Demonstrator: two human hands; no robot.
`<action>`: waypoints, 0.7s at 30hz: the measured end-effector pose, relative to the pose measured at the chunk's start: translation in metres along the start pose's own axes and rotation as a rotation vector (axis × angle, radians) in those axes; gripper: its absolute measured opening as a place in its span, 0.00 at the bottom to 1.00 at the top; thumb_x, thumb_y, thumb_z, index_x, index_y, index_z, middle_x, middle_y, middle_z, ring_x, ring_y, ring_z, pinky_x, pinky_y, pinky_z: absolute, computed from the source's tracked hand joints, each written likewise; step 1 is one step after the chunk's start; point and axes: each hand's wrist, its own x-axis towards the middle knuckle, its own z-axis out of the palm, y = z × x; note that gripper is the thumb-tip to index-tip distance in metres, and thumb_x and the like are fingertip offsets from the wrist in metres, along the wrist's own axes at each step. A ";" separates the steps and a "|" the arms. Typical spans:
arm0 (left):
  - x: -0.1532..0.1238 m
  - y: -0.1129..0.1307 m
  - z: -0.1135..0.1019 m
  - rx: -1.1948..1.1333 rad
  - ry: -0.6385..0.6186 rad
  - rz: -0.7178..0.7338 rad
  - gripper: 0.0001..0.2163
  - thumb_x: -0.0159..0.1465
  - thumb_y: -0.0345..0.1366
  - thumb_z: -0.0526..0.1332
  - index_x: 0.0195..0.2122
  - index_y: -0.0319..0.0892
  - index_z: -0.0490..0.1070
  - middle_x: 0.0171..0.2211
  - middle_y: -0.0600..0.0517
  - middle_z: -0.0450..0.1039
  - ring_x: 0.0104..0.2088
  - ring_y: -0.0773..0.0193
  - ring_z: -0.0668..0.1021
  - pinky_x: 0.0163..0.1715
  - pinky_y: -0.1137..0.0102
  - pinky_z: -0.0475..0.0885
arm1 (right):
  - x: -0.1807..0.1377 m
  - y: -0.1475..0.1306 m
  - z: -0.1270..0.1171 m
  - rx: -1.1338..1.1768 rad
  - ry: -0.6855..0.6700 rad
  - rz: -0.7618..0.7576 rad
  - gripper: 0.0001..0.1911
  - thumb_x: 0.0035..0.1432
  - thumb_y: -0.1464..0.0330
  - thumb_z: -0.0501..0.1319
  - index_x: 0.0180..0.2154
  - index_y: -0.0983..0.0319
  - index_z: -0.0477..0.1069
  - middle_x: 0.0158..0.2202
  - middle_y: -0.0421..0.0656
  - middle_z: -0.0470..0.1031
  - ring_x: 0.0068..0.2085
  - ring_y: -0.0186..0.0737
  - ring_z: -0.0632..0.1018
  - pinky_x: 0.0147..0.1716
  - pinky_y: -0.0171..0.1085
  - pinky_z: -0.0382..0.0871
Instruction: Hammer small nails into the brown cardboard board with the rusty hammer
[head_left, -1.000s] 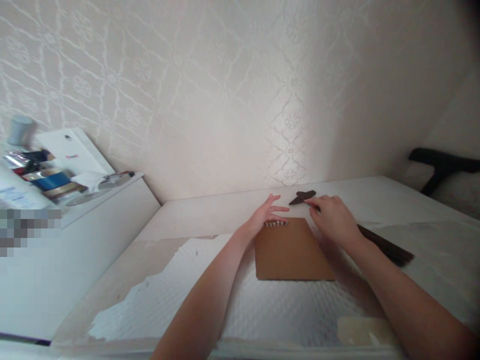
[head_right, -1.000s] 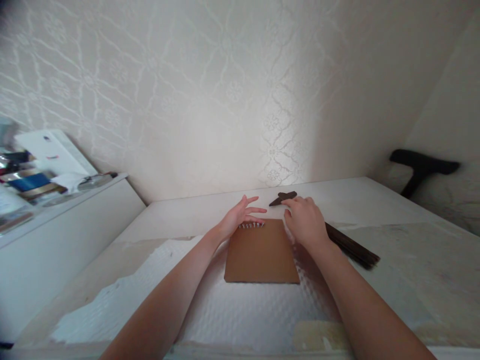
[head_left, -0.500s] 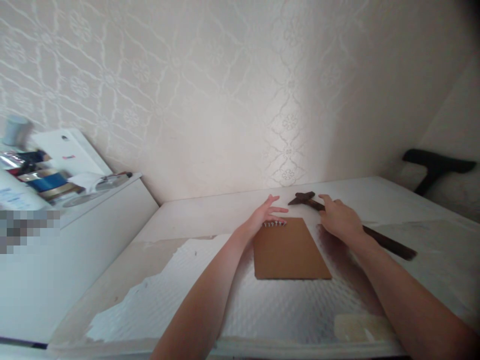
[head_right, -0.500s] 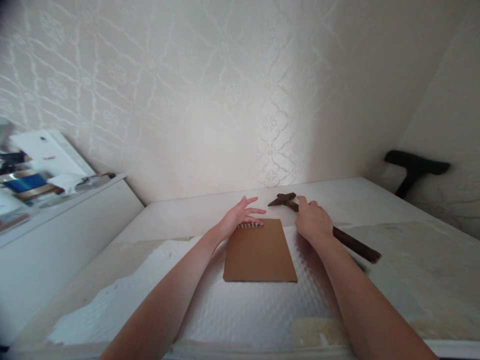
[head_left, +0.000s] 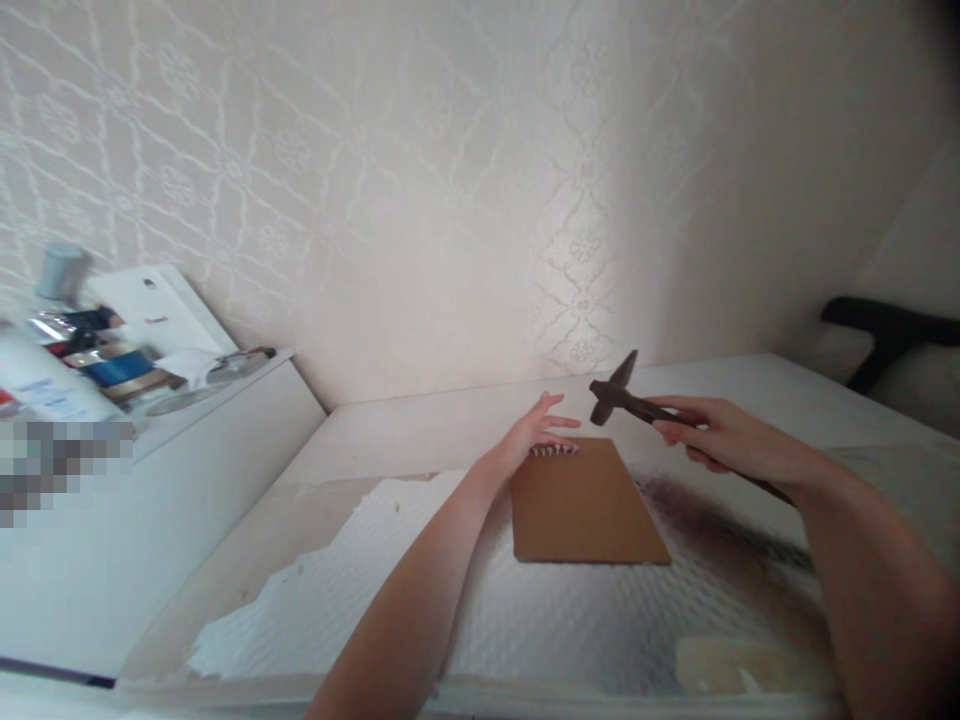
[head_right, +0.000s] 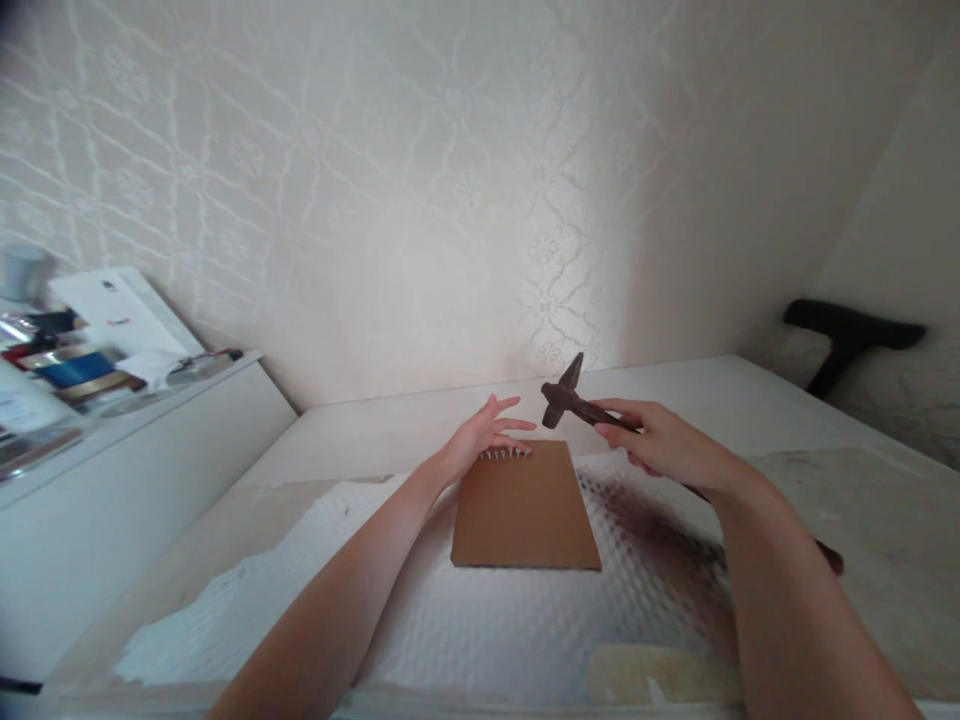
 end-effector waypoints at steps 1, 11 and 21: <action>0.000 0.000 0.000 0.001 0.005 -0.001 0.32 0.63 0.56 0.40 0.62 0.41 0.48 0.49 0.41 0.70 0.37 0.58 0.78 0.52 0.59 0.60 | -0.001 -0.003 0.002 -0.005 -0.033 -0.022 0.29 0.50 0.54 0.58 0.51 0.63 0.67 0.23 0.37 0.61 0.18 0.28 0.59 0.15 0.31 0.54; 0.002 -0.002 0.000 -0.018 0.019 0.014 0.32 0.63 0.56 0.41 0.62 0.39 0.49 0.48 0.41 0.70 0.37 0.58 0.78 0.52 0.60 0.61 | 0.004 -0.009 0.012 -0.187 -0.152 -0.229 0.23 0.54 0.55 0.54 0.46 0.61 0.73 0.27 0.41 0.68 0.27 0.36 0.66 0.27 0.34 0.62; 0.002 -0.004 0.000 -0.013 0.015 0.015 0.32 0.63 0.57 0.41 0.62 0.41 0.50 0.49 0.41 0.70 0.37 0.59 0.78 0.51 0.60 0.61 | 0.004 -0.012 0.014 -0.197 -0.157 -0.274 0.22 0.55 0.55 0.53 0.45 0.61 0.74 0.32 0.42 0.72 0.30 0.37 0.68 0.31 0.36 0.63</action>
